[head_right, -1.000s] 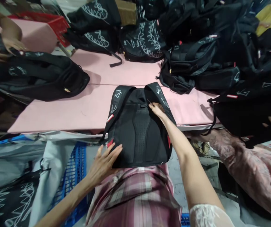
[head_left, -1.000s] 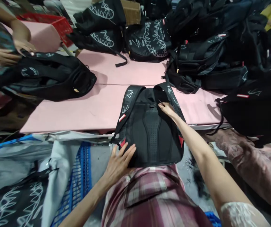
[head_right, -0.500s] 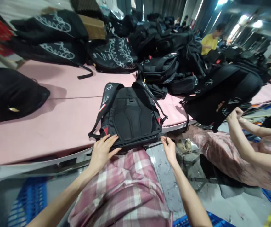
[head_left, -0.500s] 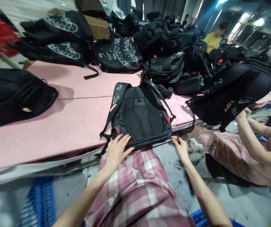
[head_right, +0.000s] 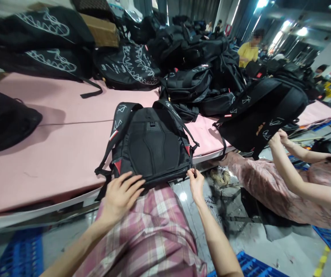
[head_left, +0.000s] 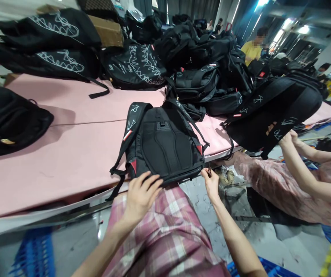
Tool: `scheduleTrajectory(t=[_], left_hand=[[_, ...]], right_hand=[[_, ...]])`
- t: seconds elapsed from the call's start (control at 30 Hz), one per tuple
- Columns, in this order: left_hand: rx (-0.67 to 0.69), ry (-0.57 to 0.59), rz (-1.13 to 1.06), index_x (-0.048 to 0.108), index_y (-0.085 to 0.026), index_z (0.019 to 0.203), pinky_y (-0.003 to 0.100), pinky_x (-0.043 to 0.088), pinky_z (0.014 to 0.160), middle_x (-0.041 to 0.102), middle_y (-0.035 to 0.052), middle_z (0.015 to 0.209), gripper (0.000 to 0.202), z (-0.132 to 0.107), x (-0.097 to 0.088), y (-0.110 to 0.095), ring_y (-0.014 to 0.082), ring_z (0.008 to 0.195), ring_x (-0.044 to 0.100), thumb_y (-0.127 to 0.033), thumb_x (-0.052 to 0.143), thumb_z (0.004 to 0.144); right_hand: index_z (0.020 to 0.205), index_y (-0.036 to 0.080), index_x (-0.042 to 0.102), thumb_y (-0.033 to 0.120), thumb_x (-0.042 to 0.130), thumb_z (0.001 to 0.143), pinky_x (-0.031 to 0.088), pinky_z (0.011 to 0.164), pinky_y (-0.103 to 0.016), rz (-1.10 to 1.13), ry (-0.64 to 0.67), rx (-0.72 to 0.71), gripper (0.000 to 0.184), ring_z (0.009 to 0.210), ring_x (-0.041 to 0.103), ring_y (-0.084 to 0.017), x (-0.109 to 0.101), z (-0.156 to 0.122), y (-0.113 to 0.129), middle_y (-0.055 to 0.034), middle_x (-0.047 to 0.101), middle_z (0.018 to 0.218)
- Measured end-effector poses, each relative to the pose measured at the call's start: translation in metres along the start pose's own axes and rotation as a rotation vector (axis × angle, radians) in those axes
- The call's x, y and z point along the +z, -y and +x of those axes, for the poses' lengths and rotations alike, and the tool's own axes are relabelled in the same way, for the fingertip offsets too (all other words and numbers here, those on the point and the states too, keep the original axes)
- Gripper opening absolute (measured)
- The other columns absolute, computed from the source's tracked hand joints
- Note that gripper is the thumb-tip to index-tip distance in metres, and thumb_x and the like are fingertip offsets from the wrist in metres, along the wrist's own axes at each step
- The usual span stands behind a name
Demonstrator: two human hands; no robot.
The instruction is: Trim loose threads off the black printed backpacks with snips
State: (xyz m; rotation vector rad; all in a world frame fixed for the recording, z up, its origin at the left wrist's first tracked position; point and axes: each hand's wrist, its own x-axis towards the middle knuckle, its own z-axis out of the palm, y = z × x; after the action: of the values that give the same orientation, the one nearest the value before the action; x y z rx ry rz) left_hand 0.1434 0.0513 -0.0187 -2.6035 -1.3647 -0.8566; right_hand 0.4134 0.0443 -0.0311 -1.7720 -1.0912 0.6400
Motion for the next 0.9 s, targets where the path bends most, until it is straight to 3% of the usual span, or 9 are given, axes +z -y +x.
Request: scheduleTrajectory(t=[0.17,0.33,0.5,0.6,0.67,0.8,0.9], left_hand=[[0.172,0.078,-0.048,0.065,-0.020,0.099,0.043,0.037,0.089,0.064,0.0070,0.113,0.023,0.053,0.028,-0.053,0.0266,0.112,0.050,-0.017,0.046,0.087],[0.228,0.030,-0.037,0.065,-0.018,0.098,0.040,0.042,0.083,0.063,0.0081,0.115,0.023,0.071,0.055,-0.065,0.0273,0.109,0.052,-0.010,0.049,0.084],[0.233,0.050,-0.114,0.060,-0.018,0.111,0.037,0.040,0.089,0.060,0.0090,0.119,0.030,0.058,0.049,-0.051,0.0232,0.113,0.052,-0.010,0.046,0.085],[0.154,-0.004,-0.079,0.053,-0.019,0.121,0.043,0.032,0.097,0.063,0.0091,0.115,0.035,0.043,0.039,-0.034,0.0244,0.115,0.051,-0.016,0.048,0.086],[0.045,-0.017,-0.021,0.048,-0.019,0.126,0.050,0.026,0.101,0.061,0.0117,0.118,0.043,0.026,0.036,-0.015,0.0297,0.121,0.045,-0.030,0.052,0.085],[-0.246,0.010,0.033,0.033,-0.010,0.135,0.057,0.026,0.100,0.039,0.0242,0.136,0.081,-0.015,0.036,0.026,0.0400,0.131,0.026,-0.061,0.052,0.074],[-0.293,0.060,-0.049,0.026,-0.012,0.138,0.051,0.030,0.102,0.028,0.0227,0.143,0.082,-0.032,0.040,0.038,0.0356,0.133,0.023,-0.058,0.053,0.075]], right_hand=[[0.064,0.016,0.054,0.040,0.056,0.070,0.035,0.059,-0.023,0.047,0.034,0.021,0.024,0.060,0.045,-0.013,-0.001,0.007,0.004,0.0015,0.052,0.062],[0.062,0.016,0.052,0.036,0.052,0.070,0.033,0.055,-0.023,0.130,-0.006,0.048,0.022,0.055,0.041,-0.012,-0.020,0.022,-0.002,0.0030,0.048,0.056],[0.068,0.017,0.057,0.039,0.052,0.074,0.035,0.063,-0.024,0.076,0.061,-0.005,0.024,0.063,0.048,-0.014,-0.025,0.023,0.000,0.0010,0.056,0.065],[0.072,0.018,0.057,0.042,0.057,0.071,0.035,0.061,-0.024,-0.060,0.034,-0.022,0.024,0.061,0.049,-0.014,-0.012,0.019,0.004,0.0009,0.058,0.066],[0.069,0.018,0.055,0.041,0.059,0.069,0.034,0.059,-0.024,-0.064,-0.002,0.008,0.024,0.058,0.048,-0.014,-0.006,0.019,0.003,0.0015,0.056,0.062],[0.067,0.017,0.055,0.036,0.055,0.071,0.036,0.058,-0.024,0.107,0.084,0.056,0.019,0.057,0.050,-0.014,-0.016,0.029,-0.001,0.0015,0.055,0.059],[0.069,0.016,0.057,0.032,0.056,0.070,0.037,0.061,-0.024,0.050,0.057,0.034,0.016,0.060,0.051,-0.015,-0.022,0.030,0.003,0.0007,0.057,0.061]])
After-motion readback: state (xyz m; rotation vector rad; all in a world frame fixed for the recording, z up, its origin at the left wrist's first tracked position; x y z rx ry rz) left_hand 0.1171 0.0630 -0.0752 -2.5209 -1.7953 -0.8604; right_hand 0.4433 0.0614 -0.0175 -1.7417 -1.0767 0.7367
